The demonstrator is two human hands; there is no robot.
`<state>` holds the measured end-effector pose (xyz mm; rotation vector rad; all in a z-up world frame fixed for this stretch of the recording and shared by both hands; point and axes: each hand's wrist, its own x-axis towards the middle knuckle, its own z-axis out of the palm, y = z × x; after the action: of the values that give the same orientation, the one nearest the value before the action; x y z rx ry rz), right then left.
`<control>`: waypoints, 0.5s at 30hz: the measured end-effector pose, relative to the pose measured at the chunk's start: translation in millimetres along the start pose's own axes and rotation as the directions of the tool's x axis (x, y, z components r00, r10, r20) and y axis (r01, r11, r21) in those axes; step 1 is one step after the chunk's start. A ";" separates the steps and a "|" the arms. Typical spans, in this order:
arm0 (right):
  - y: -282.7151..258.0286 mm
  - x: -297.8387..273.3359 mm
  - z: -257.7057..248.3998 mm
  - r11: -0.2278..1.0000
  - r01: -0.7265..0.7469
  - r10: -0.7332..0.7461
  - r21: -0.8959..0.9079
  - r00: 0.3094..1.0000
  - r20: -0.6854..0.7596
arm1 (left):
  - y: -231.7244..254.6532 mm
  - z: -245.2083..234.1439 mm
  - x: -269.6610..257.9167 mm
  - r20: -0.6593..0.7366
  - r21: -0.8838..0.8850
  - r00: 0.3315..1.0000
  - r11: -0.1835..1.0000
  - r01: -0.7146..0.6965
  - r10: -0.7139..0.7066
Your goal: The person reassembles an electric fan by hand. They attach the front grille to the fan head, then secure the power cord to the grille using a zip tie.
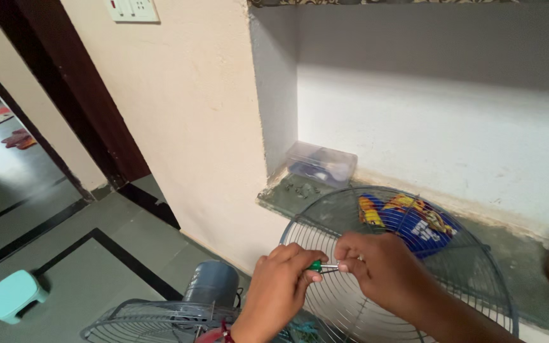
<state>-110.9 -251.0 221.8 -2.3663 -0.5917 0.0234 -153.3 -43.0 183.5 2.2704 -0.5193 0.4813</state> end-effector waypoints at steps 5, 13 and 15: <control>12.5 -12.8 -13.1 0.879 0.297 -0.308 -0.374 0.951 0.031 | -30.4 26.4 -6.0 0.124 -0.310 0.970 0.921 0.236 -0.207; 18.0 -3.8 -24.7 0.417 0.054 0.469 0.908 0.842 -0.265 | -56.5 83.3 -10.9 0.424 -0.689 0.848 0.495 0.530 -0.317; 15.7 -0.9 -15.1 0.089 0.124 0.543 0.988 0.826 -0.152 | -48.1 88.4 -14.8 0.457 -0.651 0.846 0.545 0.528 -0.274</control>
<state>-102.7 -271.1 223.3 -0.9163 0.1514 -0.0472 -125.8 -74.0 90.6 1.5289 -0.2335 -0.3185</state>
